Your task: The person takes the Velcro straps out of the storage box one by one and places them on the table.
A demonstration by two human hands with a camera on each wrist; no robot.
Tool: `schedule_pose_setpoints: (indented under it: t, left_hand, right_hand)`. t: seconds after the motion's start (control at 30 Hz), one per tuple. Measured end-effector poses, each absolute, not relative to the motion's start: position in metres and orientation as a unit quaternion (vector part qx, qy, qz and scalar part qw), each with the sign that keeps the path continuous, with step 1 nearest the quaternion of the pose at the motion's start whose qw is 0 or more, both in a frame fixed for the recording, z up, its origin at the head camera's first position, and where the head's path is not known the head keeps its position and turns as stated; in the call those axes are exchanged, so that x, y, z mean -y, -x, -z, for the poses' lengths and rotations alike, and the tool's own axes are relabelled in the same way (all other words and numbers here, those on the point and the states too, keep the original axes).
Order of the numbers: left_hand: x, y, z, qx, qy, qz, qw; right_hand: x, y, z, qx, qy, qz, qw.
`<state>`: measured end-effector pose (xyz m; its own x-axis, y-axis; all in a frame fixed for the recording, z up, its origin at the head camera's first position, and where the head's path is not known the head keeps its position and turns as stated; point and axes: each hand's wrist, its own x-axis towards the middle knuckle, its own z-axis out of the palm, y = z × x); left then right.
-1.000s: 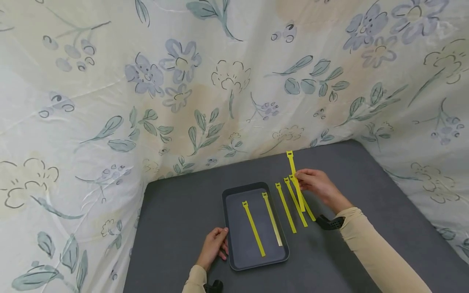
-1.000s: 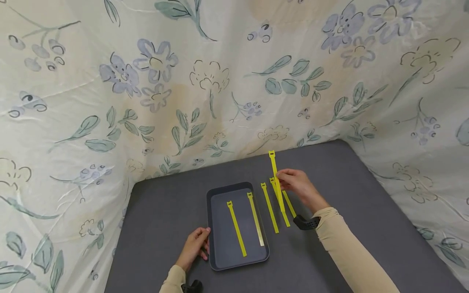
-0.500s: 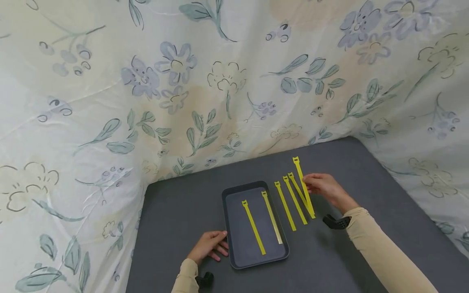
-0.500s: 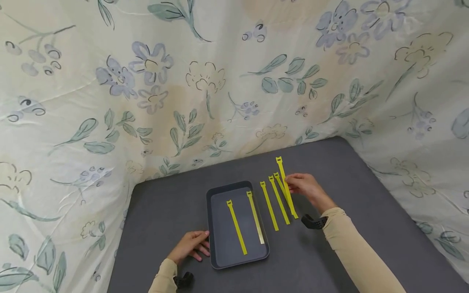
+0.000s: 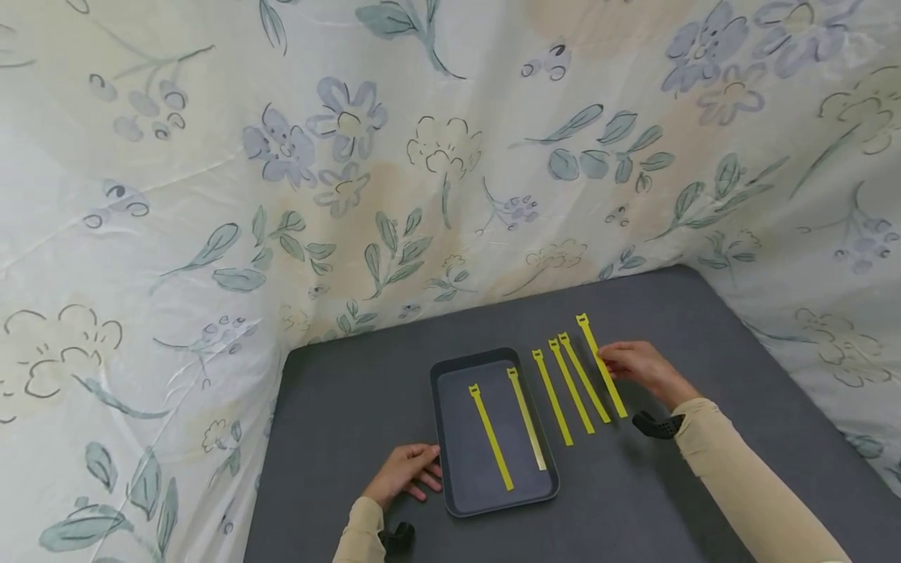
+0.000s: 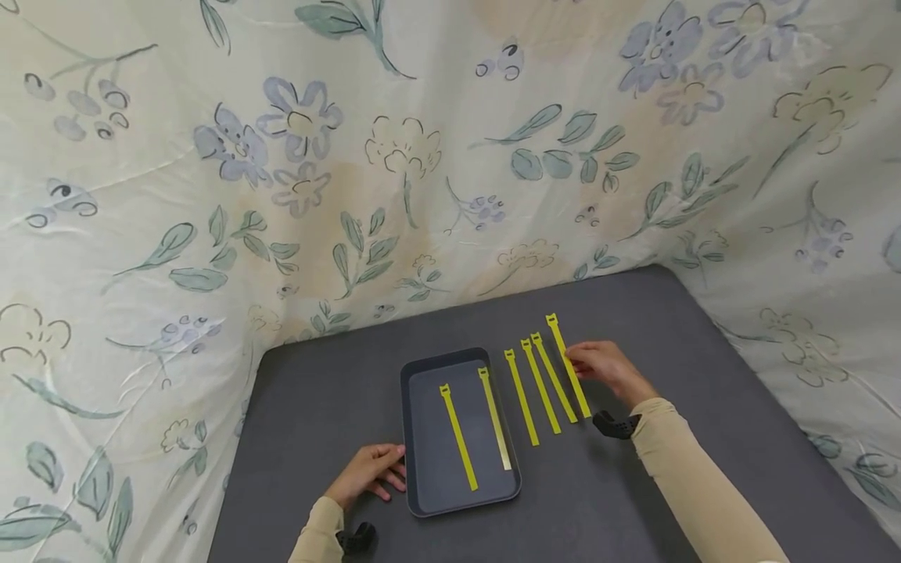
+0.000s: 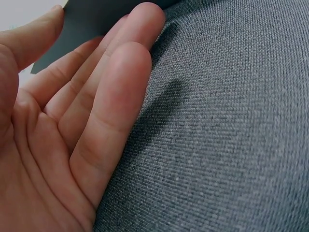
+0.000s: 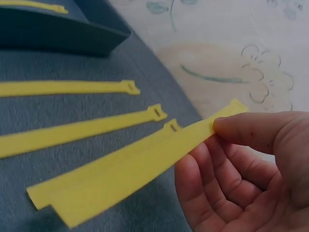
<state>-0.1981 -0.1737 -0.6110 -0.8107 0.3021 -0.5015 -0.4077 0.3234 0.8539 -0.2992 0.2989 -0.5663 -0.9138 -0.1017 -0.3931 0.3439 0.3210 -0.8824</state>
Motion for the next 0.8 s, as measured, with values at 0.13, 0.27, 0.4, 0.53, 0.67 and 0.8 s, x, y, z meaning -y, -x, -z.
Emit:
schedule_pose_setpoints:
  t: [0.13, 0.27, 0.4, 0.53, 0.67, 0.8]
  left_hand:
    - [0.173, 0.198, 0.61, -0.752, 0.035, -0.584, 0.304]
    - [0.174, 0.198, 0.61, -0.752, 0.033, -0.585, 0.303]
    - [0.173, 0.197, 0.609, -0.753, 0.034, -0.583, 0.303]
    - [0.173, 0.197, 0.609, -0.752, 0.035, -0.584, 0.303]
    - [0.174, 0.199, 0.611, -0.754, 0.036, -0.584, 0.299]
    - [0.174, 0.199, 0.611, -0.756, 0.032, -0.581, 0.298]
  right_hand:
    - [-0.302, 0.305, 0.576, -0.798, -0.089, 0.563, 0.198]
    - [-0.303, 0.309, 0.587, -0.806, -0.092, 0.552, 0.194]
    - [-0.301, 0.31, 0.596, -0.815, -0.101, 0.539, 0.188]
    - [-0.296, 0.31, 0.602, -0.832, -0.109, 0.515, 0.177]
    - [-0.292, 0.309, 0.604, -0.85, -0.095, 0.493, 0.159]
    - [-0.289, 0.307, 0.605, -0.872, -0.082, 0.462, 0.141]
